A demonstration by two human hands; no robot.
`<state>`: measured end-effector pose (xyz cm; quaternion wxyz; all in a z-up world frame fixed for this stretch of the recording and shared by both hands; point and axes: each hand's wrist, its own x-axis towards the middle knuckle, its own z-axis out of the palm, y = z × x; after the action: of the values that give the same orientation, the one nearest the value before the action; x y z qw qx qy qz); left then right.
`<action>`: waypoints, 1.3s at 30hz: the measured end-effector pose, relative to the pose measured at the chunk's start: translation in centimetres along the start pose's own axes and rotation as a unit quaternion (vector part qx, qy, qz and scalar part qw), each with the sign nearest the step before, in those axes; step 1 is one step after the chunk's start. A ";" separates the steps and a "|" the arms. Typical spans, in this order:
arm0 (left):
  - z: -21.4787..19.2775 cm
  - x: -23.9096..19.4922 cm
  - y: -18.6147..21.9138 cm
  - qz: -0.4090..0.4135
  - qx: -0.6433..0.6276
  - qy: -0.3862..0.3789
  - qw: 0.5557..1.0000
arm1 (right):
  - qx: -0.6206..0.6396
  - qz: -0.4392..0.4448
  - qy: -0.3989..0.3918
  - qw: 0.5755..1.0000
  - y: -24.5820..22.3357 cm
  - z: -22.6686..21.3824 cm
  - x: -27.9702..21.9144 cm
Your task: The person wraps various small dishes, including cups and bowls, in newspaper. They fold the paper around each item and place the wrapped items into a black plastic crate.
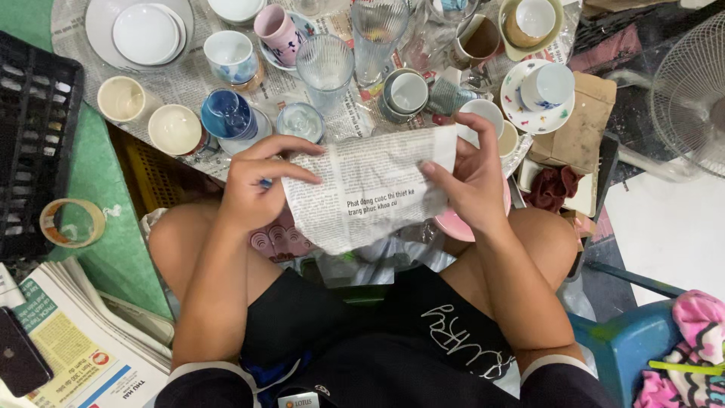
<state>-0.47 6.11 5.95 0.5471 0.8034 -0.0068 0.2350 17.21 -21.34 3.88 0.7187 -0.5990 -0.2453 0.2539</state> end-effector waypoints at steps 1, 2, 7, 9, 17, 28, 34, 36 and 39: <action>-0.6 0.1 0.5 -0.001 -0.018 0.008 1.000 | -0.010 -0.018 -0.005 1.000 -0.2 0.0 -0.2; -1.0 0.2 1.0 -0.002 -0.036 0.016 0.999 | -0.021 -0.036 -0.011 0.999 -0.3 0.1 -0.5; 0.4 0.0 3.7 0.075 0.164 0.017 0.983 | -0.019 -0.052 -0.066 0.996 0.3 1.1 -2.7; 2.0 -0.5 4.3 0.073 0.199 -0.031 0.977 | -0.034 -0.044 -0.098 0.994 0.3 1.6 -3.4; 5.1 -1.2 1.7 0.026 0.108 -0.079 0.991 | -0.305 -0.088 -0.104 0.943 -0.3 2.6 -2.7; 2.7 -0.2 -0.2 0.040 0.183 -0.062 0.980 | -0.345 -0.163 0.066 0.922 -0.3 -1.4 -1.3; 5.5 -0.9 0.8 0.065 0.160 -0.117 0.978 | -0.387 -0.210 -0.022 0.898 -1.1 0.8 -2.1; 6.4 -1.3 0.4 0.033 0.148 -0.136 0.979 | -0.360 -0.199 -0.050 0.910 -1.6 1.7 -2.3; 5.5 -1.2 -0.6 0.009 0.128 -0.129 0.983 | -0.316 -0.165 -0.120 0.927 -2.3 1.2 -1.6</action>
<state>0.67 1.22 3.36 0.4322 0.8902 -0.0539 0.1333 15.40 -21.82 6.24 0.4893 -0.7113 -0.4924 0.1107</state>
